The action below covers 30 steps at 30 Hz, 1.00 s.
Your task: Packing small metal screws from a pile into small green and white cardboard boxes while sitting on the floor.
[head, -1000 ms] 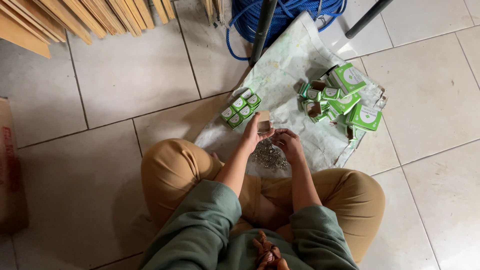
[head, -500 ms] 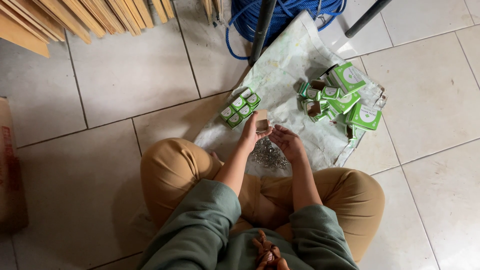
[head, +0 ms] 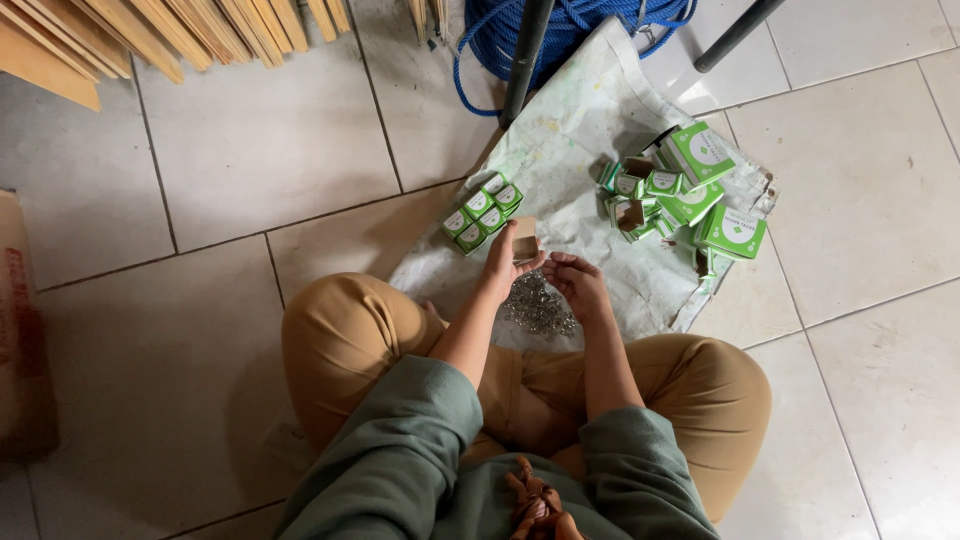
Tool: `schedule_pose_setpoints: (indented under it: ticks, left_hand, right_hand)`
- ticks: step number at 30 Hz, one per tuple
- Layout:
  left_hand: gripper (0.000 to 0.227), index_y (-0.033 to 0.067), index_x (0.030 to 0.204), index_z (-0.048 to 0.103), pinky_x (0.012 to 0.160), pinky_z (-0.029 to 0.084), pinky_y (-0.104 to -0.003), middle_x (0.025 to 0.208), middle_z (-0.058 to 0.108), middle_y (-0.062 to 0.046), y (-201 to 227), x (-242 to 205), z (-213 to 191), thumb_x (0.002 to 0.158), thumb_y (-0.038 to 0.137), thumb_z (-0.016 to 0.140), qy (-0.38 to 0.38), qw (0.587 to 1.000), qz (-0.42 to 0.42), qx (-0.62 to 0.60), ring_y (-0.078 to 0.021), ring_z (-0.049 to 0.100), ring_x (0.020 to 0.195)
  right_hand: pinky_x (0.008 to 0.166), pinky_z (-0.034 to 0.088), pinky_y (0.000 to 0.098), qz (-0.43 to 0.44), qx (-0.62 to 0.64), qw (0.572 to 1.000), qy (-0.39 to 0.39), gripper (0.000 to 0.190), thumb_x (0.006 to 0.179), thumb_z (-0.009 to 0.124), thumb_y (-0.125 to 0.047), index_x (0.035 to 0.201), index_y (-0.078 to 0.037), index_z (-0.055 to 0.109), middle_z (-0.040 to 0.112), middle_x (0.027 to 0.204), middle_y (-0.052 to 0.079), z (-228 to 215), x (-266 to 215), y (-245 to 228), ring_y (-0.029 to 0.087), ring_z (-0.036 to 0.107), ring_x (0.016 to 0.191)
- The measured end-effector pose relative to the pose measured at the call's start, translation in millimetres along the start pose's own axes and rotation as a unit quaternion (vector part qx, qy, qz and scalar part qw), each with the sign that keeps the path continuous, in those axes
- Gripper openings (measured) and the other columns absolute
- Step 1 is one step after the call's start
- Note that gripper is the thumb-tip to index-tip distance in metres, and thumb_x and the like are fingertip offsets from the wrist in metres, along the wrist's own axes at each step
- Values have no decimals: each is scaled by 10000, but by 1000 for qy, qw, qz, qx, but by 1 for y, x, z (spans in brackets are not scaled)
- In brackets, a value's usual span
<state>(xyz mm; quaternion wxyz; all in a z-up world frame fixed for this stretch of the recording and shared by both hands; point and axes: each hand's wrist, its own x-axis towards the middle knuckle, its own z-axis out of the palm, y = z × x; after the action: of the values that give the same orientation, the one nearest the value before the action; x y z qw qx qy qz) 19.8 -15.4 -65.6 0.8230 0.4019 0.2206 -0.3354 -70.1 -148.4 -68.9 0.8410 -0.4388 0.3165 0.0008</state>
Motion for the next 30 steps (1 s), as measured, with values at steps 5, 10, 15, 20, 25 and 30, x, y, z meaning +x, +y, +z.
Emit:
schedule_pose_setpoints:
  ticks: [5,10,15,20,25,30]
  left_hand:
    - [474,106,1155,465,676,610,-399,953,622,-231,-3,0,0,870,477,540,-7,1000,1,17,-333,677,750]
    - [479,110,1154,466,669,611,-405,957,623,-234,0,-9,5,865,483,544,-13,1000,-2,28,-347,676,759]
    - [489,107,1170,453,673,608,-394,961,624,-234,3,-14,8,864,478,544,-17,999,-4,36,-354,675,769]
    - [500,107,1184,439,668,606,-387,960,622,-231,-2,-7,4,869,483,537,-20,999,2,38,-350,676,771]
    - [455,103,1115,475,648,608,-364,925,640,-208,5,-14,8,872,485,525,-18,999,-1,33,-327,684,743]
    - [451,103,1074,480,630,605,-354,906,643,-198,4,-14,6,868,502,524,-18,1000,2,24,-314,684,729]
  right_hand:
    - [645,574,336,-110,-279,953,31,214,786,591,-33,977,-32,686,659,807,162,2,3,6,235,676,737]
    - [652,541,358,-261,-582,768,53,139,752,705,-208,890,-195,699,627,737,31,-13,26,37,236,658,703]
    - [600,509,431,-299,-600,741,40,133,736,705,-189,821,-91,678,565,699,114,-7,23,39,364,612,668]
    - [631,504,398,-212,-492,842,56,122,802,681,-195,862,-89,673,626,712,102,-10,22,31,279,634,684]
    - [502,486,231,20,-42,995,83,230,871,606,-227,752,-32,628,572,610,74,4,12,3,140,577,535]
    - [473,268,214,71,183,980,-37,403,883,624,-387,635,-72,583,410,588,29,-3,6,-5,107,373,521]
